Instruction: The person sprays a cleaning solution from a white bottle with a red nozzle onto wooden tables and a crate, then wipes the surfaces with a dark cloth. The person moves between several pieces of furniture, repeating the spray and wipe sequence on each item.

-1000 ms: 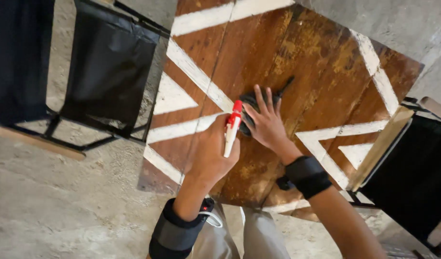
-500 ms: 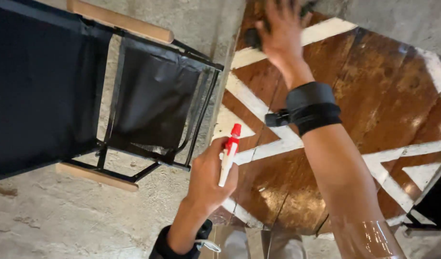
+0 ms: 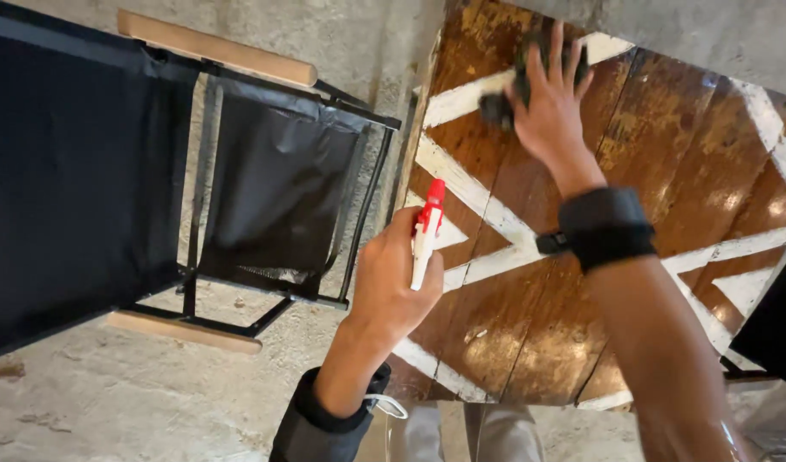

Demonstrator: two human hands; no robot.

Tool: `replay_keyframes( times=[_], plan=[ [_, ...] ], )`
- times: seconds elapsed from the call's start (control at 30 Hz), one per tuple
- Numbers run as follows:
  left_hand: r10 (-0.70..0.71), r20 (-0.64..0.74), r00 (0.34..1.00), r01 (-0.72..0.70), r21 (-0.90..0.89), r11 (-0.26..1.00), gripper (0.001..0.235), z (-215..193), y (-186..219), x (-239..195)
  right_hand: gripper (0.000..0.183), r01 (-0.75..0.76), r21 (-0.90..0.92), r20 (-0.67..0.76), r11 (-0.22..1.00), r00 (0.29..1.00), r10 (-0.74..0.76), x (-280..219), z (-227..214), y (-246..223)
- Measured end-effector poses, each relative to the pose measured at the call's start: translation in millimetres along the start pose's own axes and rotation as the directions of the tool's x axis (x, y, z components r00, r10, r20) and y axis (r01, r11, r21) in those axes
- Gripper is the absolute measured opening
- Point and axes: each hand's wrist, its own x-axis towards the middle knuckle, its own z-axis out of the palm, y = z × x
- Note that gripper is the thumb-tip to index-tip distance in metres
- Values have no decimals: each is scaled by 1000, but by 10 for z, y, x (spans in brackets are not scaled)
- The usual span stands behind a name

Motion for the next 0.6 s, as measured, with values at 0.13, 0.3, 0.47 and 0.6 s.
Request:
replay_keyframes(
  times=[0.13,0.3,0.47,0.6],
  plan=[
    [-10,-15,1000,10,35,999,41,-107,-114,-177,57,11,34,-77,999,997,-8,511,106,-422],
    [-74,0,997,74,35,997,36,-55,-233,-377,46,252,103,5,962,967,-254,29,-97,-1056],
    [-82,67,994,78,59,995,35,-36,-171,-421,40,23,125,66,992,997,-32,-352,-350,-17],
    [23,104,994,-19,-34,999,35,22,-66,-315,54,-244,62,-62,968,967,247,-926,-180,746]
  ],
)
